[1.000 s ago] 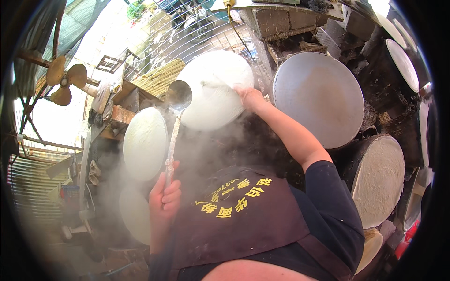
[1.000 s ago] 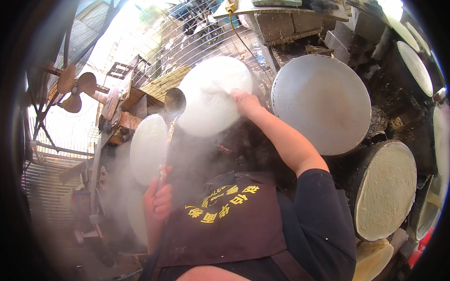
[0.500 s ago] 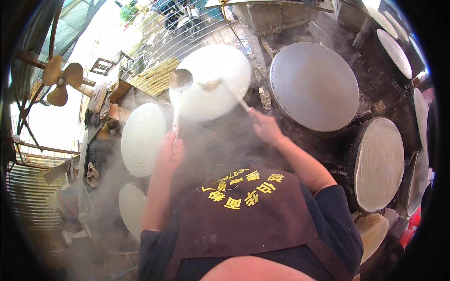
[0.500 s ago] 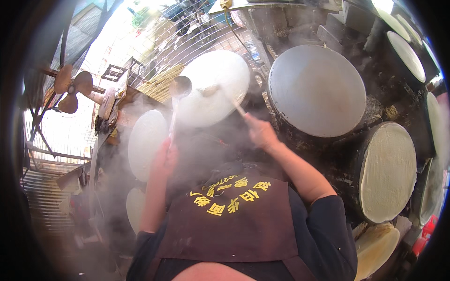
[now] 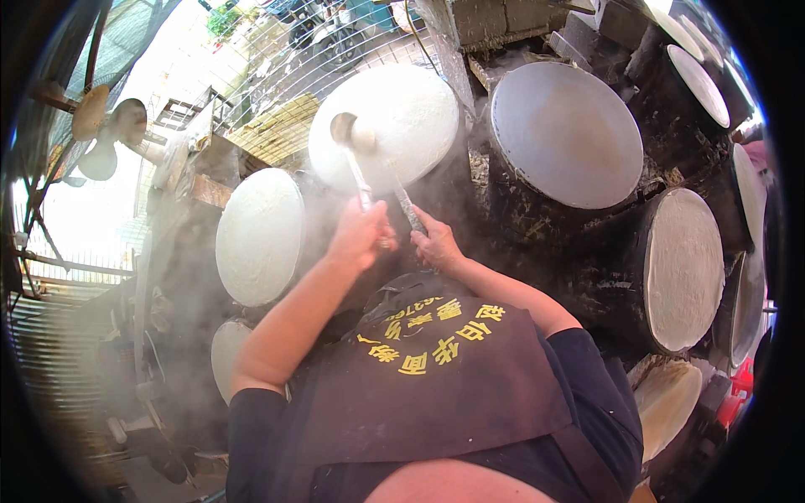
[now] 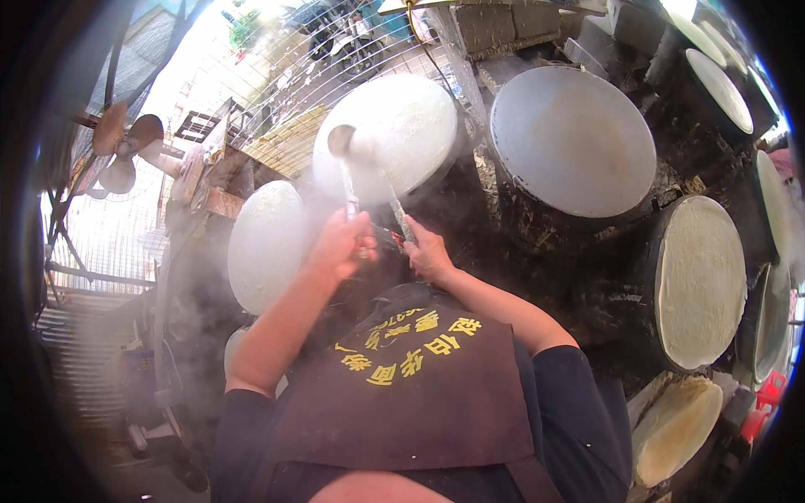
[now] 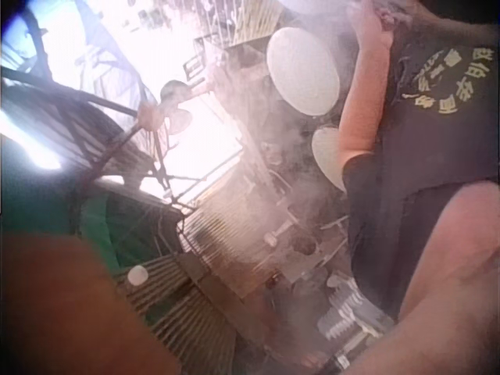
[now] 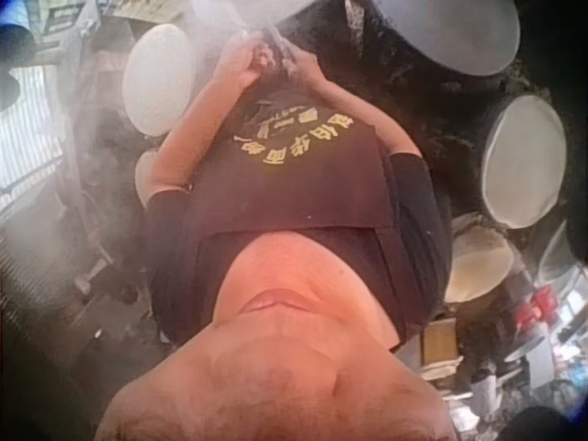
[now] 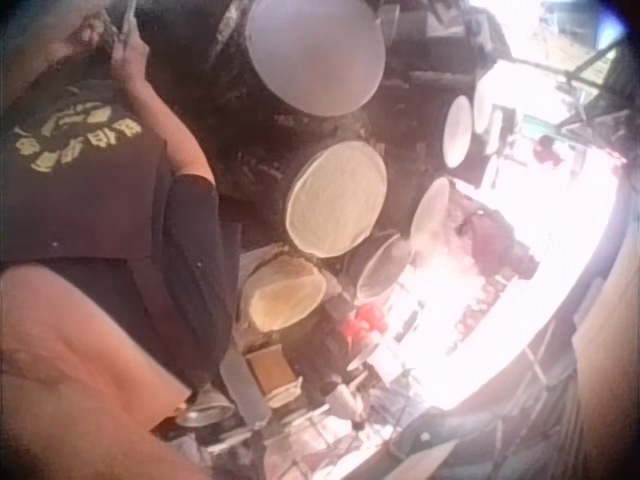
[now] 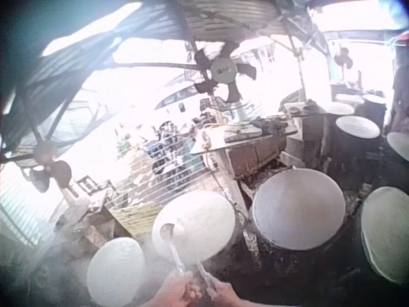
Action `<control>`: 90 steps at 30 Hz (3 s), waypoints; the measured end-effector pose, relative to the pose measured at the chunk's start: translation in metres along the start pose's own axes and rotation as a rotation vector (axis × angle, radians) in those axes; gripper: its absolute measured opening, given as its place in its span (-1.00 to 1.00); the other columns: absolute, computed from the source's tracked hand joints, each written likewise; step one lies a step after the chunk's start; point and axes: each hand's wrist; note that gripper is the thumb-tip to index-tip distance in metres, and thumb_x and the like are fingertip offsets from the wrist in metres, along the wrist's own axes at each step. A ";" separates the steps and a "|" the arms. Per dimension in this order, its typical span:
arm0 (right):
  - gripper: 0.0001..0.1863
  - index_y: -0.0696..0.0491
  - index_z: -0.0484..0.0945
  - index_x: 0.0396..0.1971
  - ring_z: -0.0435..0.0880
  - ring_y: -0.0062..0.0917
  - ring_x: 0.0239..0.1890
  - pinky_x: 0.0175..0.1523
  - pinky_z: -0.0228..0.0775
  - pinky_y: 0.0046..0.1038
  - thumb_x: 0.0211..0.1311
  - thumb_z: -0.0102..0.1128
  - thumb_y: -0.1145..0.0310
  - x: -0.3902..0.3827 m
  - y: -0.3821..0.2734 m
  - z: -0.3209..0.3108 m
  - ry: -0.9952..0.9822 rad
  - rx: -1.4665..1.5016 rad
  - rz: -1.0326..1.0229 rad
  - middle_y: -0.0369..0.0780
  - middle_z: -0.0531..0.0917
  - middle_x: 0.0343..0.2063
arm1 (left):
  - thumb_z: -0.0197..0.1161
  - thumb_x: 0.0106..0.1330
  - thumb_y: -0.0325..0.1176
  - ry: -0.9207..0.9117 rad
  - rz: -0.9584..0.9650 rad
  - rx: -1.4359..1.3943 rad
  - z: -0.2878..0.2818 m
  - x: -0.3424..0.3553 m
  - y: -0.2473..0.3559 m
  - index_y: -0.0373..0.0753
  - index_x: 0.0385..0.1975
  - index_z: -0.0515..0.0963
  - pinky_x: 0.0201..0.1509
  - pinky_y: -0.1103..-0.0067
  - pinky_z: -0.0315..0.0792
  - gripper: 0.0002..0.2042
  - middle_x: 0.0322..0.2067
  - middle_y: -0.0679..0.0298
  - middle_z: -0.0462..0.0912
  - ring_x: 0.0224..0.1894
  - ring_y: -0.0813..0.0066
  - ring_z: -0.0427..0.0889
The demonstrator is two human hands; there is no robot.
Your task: The person ladles batter onto multiple hot cylindrical griddles, spreads it into thin crepes, flips them with a spatula, and stacks the finished crepes on a nearby surface. The process is repeated continuously across several griddles.
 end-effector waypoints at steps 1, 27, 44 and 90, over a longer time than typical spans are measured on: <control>-0.38 -0.01 0.27 0.28 0.60 -0.34 -0.54 -0.39 0.47 -0.38 0.16 0.06 0.51 -0.002 0.009 0.007 0.026 -0.098 -0.109 -0.06 0.61 -0.46 | -0.02 0.43 -0.31 0.006 -0.080 -0.185 0.005 -0.006 -0.001 -0.21 -0.27 0.32 -0.70 0.69 0.18 -0.88 -0.48 0.34 0.34 -0.60 0.64 0.33; -0.42 0.00 0.38 0.21 0.57 -0.40 -0.35 -0.17 0.41 -0.44 0.12 0.12 0.57 -0.135 -0.031 -0.040 0.309 -0.372 -0.228 -0.09 0.59 -0.35 | -0.13 0.50 -0.36 -0.500 -0.215 -0.206 -0.114 -0.060 0.034 0.04 0.29 0.16 -0.79 0.84 0.00 -0.62 -0.54 0.38 0.23 -0.69 0.78 0.15; -0.39 -0.05 0.34 0.22 0.59 -0.12 -0.34 -0.22 0.43 -0.20 0.08 0.12 0.51 -0.198 -0.007 -0.248 0.999 -0.669 -0.127 -0.02 0.56 -0.42 | 0.10 0.36 -0.37 -0.824 0.260 0.488 0.270 0.043 -0.049 -0.17 0.34 0.10 -0.77 0.72 0.17 -0.44 -0.59 0.40 0.31 -0.75 0.73 0.24; -0.38 0.06 0.38 0.17 0.60 -0.09 -0.07 0.03 0.43 -0.22 -0.04 0.03 0.55 -0.017 -0.008 -0.313 0.980 -0.903 0.053 0.03 0.62 -0.15 | 0.03 0.44 -0.25 -0.708 0.022 -0.384 -0.013 -0.048 0.061 -0.17 0.30 0.15 -0.79 0.79 -0.04 -0.53 -0.63 0.50 0.12 -0.75 0.81 0.05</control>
Point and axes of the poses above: each hand's wrist, its own x-axis towards the middle knuckle, its own z-axis out of the palm, y = z × x
